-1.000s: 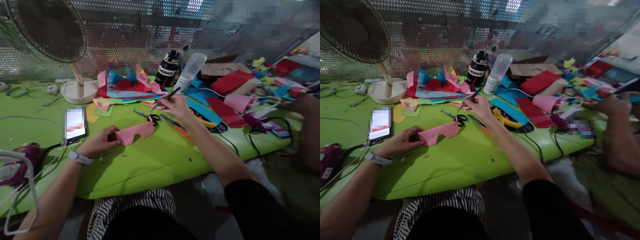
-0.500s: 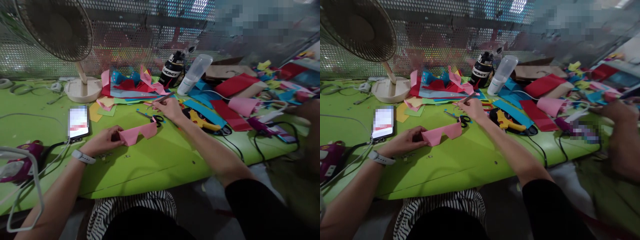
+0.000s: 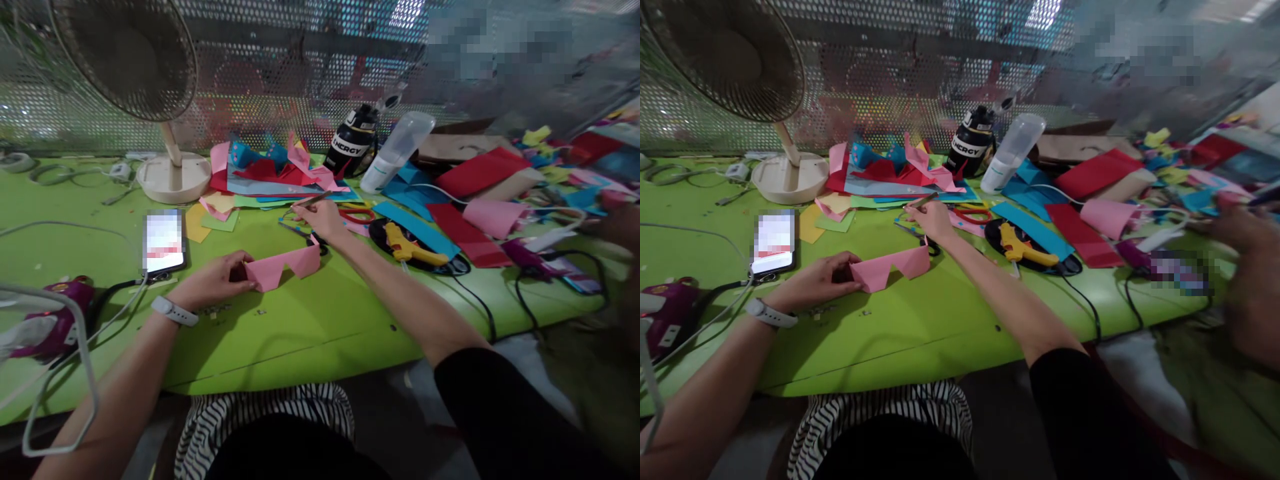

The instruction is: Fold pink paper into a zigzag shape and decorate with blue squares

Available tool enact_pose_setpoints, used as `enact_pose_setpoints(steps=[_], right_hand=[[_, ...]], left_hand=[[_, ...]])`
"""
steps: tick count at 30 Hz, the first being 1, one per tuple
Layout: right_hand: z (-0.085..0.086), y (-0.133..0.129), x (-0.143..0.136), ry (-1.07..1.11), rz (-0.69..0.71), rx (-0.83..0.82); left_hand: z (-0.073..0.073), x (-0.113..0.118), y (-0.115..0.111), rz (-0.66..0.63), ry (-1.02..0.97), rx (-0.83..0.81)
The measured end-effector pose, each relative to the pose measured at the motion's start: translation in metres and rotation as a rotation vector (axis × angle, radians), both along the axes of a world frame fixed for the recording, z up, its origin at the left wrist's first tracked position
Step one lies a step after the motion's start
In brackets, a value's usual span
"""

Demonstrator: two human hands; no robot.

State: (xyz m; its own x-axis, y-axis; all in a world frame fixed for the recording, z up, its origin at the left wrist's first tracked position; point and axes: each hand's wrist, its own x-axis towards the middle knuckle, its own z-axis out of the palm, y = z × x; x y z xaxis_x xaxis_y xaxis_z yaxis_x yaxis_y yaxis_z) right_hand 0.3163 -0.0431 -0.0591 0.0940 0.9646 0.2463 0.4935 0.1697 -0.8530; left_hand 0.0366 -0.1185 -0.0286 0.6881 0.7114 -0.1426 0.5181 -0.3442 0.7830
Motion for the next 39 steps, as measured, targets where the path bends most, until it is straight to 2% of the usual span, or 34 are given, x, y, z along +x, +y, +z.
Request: enact_pose_setpoints(steps=[12,18,27,39], right_hand=[[-0.003,0.004,0.003,-0.008,0.002,0.033],[-0.007,0.006,0.004,0.092,-0.007,0.02],[-0.009,0.001,0.0,0.113,0.065,0.043],[-0.006,-0.006,-0.003,0.031,0.062,0.074]], left_hand=[[-0.001,0.001,0.0,0.002,-0.008,-0.006],[-0.001,0.0,0.0,0.002,-0.007,0.0],[0.0,0.0,0.001,-0.002,0.019,0.037],[0.001,0.001,0.0,0.005,0.025,0.039]])
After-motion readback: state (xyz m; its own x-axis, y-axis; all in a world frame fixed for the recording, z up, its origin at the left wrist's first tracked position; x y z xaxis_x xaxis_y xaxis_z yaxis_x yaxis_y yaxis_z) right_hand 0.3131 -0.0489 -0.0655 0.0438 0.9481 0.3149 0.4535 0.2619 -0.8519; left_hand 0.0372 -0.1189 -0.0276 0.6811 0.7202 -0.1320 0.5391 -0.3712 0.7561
